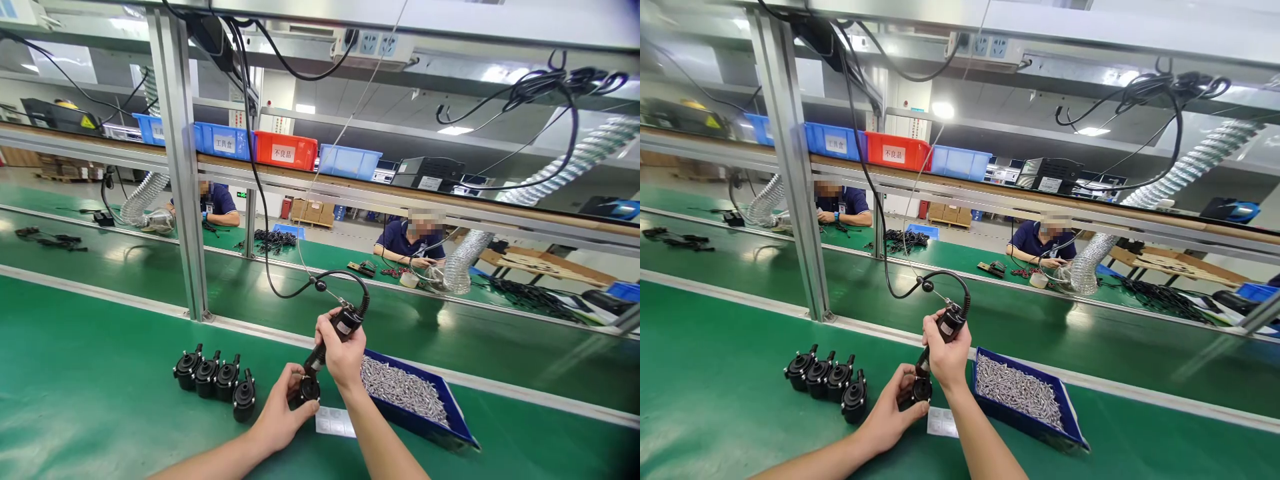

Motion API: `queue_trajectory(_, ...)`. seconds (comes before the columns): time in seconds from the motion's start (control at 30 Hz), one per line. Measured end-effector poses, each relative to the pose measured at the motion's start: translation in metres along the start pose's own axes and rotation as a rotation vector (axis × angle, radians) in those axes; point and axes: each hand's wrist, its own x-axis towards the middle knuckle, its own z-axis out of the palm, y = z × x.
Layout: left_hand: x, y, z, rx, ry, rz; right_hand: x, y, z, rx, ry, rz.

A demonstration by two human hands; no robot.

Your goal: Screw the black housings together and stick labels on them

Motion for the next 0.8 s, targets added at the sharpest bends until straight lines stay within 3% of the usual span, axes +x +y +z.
queue_trajectory(0.27,0.0009,-0.0011,-0.0006,-0.014,-0.004,-0.004,0.0004,0.0013,0.0012,0.002,-0.013,0.01)
queue_trajectory(0.5,0.0038,-0.0057,0.0003,-0.042,-0.018,-0.009,-0.0062,0.0089,0.0023,0.015,-0.165,0.052)
queue_trajectory(0.8,0.0027,0.0022,0.0008,-0.041,-0.02,0.002,-0.0023,0.0001,-0.0026,0.028,-0.107,-0.007)
